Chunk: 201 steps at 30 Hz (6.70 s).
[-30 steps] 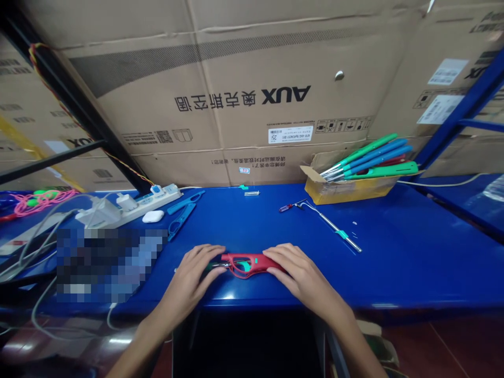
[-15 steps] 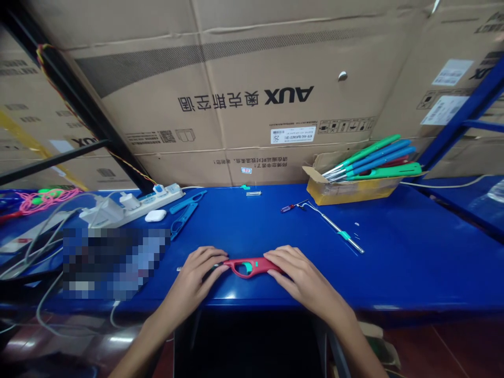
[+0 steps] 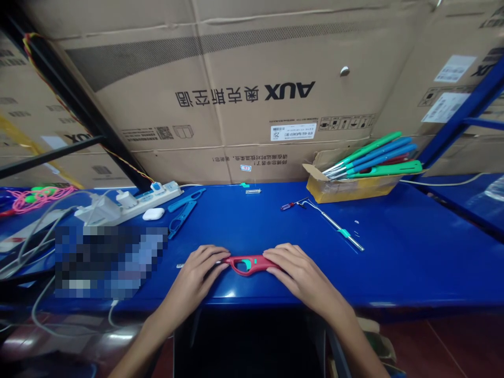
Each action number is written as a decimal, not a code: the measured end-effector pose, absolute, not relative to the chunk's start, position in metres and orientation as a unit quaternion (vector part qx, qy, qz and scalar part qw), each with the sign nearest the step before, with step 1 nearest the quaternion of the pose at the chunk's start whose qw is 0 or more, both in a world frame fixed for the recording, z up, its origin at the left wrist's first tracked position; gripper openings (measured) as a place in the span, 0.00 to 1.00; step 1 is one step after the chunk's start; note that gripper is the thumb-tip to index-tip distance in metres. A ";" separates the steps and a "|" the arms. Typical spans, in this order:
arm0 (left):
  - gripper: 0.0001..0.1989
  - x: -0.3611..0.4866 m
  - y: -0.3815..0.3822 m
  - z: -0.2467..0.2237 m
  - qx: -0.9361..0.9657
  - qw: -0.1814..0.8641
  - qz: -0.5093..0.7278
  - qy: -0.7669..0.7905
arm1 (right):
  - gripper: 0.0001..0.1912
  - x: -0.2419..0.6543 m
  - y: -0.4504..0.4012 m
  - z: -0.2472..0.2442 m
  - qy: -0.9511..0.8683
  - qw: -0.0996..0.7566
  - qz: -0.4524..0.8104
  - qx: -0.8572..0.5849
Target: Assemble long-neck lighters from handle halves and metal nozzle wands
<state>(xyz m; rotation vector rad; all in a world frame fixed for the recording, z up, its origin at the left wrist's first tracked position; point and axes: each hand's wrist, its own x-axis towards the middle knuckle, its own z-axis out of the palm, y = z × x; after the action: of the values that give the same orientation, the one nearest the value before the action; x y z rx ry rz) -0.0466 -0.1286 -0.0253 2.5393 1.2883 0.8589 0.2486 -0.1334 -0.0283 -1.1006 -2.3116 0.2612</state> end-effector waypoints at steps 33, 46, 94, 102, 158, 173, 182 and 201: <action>0.09 -0.042 -0.127 -0.027 0.846 0.120 0.268 0.446 | 0.16 0.247 -0.133 -0.026 -0.864 0.280 0.083 -0.409; 0.10 -0.043 -0.126 -0.024 0.842 0.125 0.278 0.445 | 0.15 0.246 -0.130 -0.023 -0.866 0.278 0.085 -0.407; 0.07 -0.031 -0.127 -0.019 0.861 0.084 0.305 0.398 | 0.15 0.243 -0.139 -0.020 -0.857 0.281 0.100 -0.419; 0.08 -0.027 -0.129 -0.015 0.864 0.063 0.330 0.375 | 0.18 0.242 -0.147 -0.023 -0.854 0.304 0.073 -0.416; 0.25 -0.054 -0.130 -0.013 0.866 0.071 0.244 0.431 | 0.20 0.204 -0.143 -0.027 -0.880 0.229 -0.012 -0.415; 0.12 -0.100 -0.125 -0.001 0.862 0.047 0.232 0.449 | 0.18 0.210 -0.147 -0.031 -0.861 0.324 -0.085 -0.382; 0.07 -0.074 -0.125 0.013 0.879 0.059 0.216 0.420 | 0.15 0.206 -0.146 -0.030 -0.844 0.298 -0.099 -0.435; 0.10 -0.042 -0.114 -0.001 0.899 0.013 0.211 0.383 | 0.13 0.197 -0.123 -0.032 -0.871 0.230 -0.171 -0.399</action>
<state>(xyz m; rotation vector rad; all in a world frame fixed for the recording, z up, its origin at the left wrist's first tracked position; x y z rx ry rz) -0.0418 -0.1142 -0.0012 2.8021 1.1935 0.6565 0.1972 -0.1227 -0.0318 -1.0980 -2.3953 -0.4702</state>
